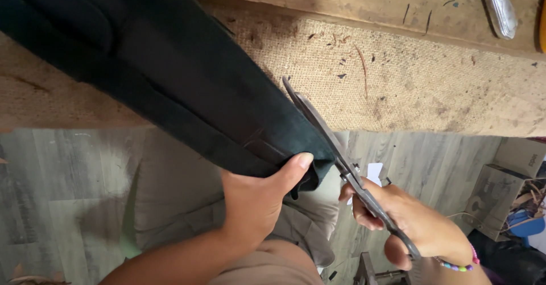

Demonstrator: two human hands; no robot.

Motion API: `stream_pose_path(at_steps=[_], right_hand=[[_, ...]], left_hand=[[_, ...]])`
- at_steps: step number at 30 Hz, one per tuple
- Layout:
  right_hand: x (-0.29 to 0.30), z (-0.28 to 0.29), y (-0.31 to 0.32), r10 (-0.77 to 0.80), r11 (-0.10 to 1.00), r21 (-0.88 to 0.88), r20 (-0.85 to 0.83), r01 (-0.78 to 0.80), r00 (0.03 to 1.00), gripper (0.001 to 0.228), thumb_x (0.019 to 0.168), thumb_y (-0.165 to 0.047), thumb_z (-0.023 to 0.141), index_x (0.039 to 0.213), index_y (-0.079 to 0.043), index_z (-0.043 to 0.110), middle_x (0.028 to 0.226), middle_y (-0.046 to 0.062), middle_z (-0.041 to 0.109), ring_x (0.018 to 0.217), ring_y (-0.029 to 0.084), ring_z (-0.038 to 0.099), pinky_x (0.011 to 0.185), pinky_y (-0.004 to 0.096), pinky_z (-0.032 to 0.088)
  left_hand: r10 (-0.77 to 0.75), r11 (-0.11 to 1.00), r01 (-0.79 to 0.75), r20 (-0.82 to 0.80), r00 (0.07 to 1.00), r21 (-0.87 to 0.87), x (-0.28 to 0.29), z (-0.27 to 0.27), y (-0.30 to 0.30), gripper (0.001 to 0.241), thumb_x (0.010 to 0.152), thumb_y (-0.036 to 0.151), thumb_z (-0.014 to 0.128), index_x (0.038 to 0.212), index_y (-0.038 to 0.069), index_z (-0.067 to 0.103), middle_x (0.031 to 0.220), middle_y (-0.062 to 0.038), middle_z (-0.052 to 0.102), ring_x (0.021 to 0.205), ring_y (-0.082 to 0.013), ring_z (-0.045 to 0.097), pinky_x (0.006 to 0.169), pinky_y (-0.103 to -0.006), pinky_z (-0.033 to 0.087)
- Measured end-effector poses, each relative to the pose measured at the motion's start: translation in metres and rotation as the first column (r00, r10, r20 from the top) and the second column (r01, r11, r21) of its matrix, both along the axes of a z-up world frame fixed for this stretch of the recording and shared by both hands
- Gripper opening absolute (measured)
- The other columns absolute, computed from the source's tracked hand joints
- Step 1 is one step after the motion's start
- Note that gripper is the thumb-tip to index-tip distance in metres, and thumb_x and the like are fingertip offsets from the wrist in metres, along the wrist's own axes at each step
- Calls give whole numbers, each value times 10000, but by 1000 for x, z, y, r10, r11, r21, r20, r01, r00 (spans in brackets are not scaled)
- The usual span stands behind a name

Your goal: Cutting a long strip of dark fabric with large scissors on a wooden workbench

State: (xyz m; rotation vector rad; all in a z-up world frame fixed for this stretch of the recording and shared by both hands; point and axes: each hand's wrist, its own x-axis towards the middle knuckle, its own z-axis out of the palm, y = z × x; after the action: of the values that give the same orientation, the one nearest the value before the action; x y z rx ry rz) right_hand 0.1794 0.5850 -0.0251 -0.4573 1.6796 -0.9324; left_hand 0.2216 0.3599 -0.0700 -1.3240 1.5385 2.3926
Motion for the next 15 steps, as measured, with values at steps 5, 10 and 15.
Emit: stream_pose_path(at_steps=[5,10,15], right_hand=[[2,-1,1,-2,1000,-24,2,2,1000,1187,720,-1126,235,1198,-87,552,715,-11,548,571,118,460,557,300,448],[6,-4,3,-15,1000,-10,-19,15,1000,1142,732,-1111,235,1150,-99,562,680,-17,553,540,114,459,520,289,429],[5,-3,2,-30,999,-12,-7,30,1000,1121,739,-1092,260,1120,-84,569,632,-34,515,523,118,419,509,295,394]], left_hand=[[-8,1000,8,5,1000,19,-1,2,-1,467,644,54,884,1092,26,756,1064,-52,792,925,-119,735,862,-306,665],[-33,999,33,-1,999,32,0,2,-1,439,665,65,876,1088,43,759,1061,-41,791,931,-111,726,862,-310,661],[-15,1000,14,31,999,22,0,1,0,490,638,55,885,1110,45,755,1081,-44,794,932,-111,729,869,-306,661]])
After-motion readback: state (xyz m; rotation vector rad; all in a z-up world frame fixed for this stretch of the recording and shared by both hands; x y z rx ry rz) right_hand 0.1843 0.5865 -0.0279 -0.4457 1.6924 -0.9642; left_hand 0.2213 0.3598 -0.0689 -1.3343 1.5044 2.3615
